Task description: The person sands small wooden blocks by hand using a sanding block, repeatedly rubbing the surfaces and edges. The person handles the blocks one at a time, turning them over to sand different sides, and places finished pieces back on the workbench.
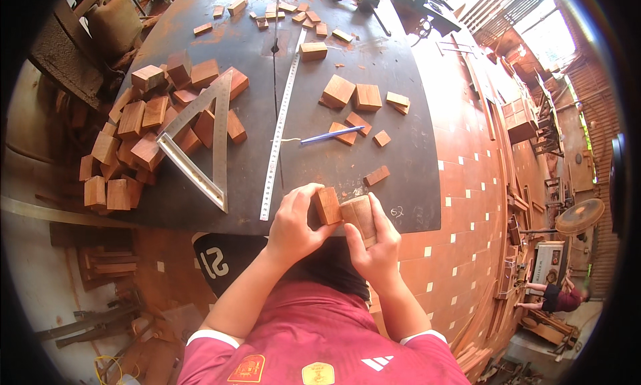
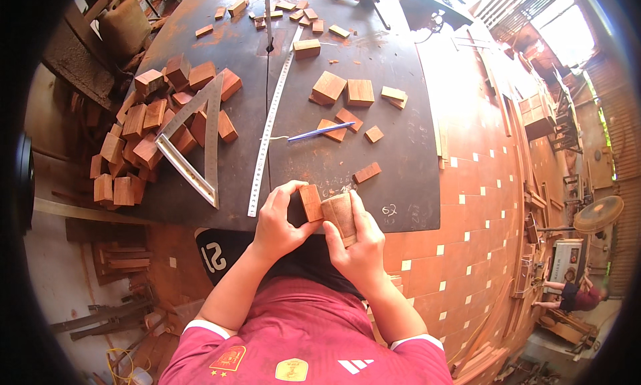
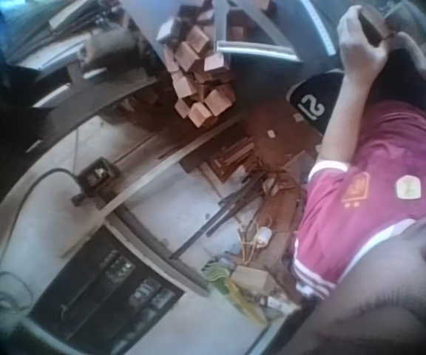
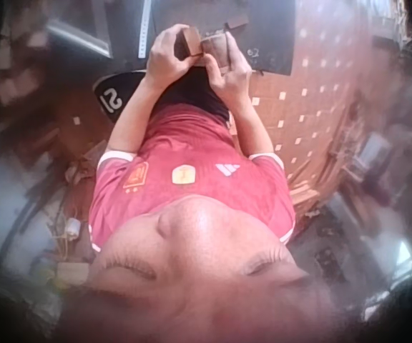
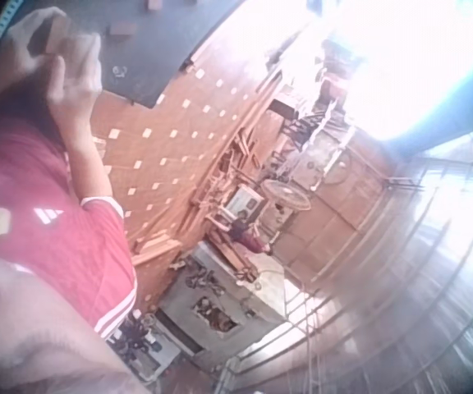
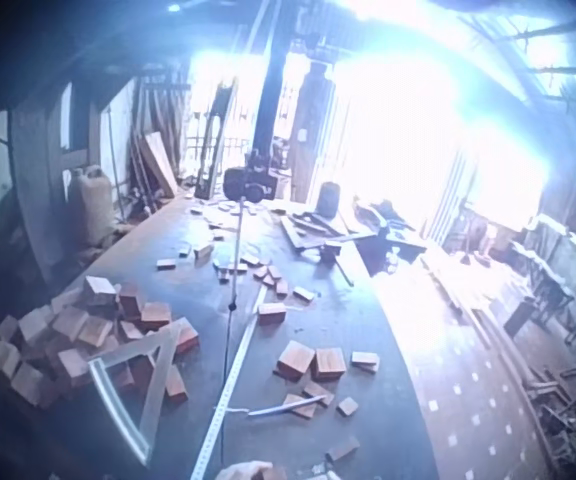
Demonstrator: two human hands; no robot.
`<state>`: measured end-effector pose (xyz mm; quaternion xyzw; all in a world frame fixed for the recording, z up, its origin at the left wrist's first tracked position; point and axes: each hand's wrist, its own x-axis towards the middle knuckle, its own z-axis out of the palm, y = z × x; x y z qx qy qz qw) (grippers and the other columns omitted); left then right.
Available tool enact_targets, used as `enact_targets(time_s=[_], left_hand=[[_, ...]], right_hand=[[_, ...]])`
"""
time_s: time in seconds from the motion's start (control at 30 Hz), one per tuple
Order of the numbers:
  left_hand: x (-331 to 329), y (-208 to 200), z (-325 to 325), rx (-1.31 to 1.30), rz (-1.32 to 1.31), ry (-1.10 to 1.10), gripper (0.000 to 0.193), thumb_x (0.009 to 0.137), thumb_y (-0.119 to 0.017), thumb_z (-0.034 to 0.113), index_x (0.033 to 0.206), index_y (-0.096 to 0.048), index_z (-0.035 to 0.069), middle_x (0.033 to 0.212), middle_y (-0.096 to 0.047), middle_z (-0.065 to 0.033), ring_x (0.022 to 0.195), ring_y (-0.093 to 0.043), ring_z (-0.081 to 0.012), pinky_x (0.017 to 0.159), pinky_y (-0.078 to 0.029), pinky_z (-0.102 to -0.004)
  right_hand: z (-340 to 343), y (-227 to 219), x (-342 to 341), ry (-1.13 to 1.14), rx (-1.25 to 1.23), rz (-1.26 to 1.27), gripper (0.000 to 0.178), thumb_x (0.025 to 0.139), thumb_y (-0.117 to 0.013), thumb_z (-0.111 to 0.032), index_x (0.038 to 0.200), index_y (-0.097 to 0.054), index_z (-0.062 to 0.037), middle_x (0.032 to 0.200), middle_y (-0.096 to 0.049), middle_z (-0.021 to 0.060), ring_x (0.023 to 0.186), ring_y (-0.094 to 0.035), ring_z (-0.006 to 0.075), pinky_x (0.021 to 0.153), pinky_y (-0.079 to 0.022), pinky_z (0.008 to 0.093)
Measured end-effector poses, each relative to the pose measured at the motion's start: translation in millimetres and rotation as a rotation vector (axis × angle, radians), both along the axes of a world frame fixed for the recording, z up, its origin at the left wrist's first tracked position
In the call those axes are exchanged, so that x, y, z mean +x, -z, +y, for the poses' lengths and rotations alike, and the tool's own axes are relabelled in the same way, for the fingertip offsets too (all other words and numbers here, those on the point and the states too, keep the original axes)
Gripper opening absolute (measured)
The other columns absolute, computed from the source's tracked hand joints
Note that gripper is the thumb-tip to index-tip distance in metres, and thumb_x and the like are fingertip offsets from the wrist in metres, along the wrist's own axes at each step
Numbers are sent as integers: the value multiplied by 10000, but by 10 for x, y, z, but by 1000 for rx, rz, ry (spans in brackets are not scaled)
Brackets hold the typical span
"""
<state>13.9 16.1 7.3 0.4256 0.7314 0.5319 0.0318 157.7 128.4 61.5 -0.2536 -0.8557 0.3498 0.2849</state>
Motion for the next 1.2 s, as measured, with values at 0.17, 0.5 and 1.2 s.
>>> enact_targets(time_s=[0.17,0.5,1.2], left_hand=[[4,10,12,-1,1,-6,730,716,-957,170,1337,-598,32,1212,-696,-203,1127,-691,-416,960,-572,-465],[2,6,4,-6,-17,15,720,727,-937,152,1346,-596,20,1259,-694,-205,1169,-675,-426,1000,-562,-481],[5,43,9,-17,-25,10,776,720,-964,191,1378,-583,34,1290,-689,-205,1200,-665,-425,1028,-550,-493]], right_hand=[[96,-42,-282,-6,45,10,689,907,-818,-151,1484,-538,104,1115,-713,312,976,-733,459,887,-592,467],[-39,-123,-19,-25,91,-55,708,895,-831,-143,1484,-530,111,1085,-697,313,982,-735,434,860,-602,453],[39,-49,-263,6,-100,56,657,907,-825,-151,1446,-565,120,1152,-728,329,1070,-758,436,936,-594,437]])
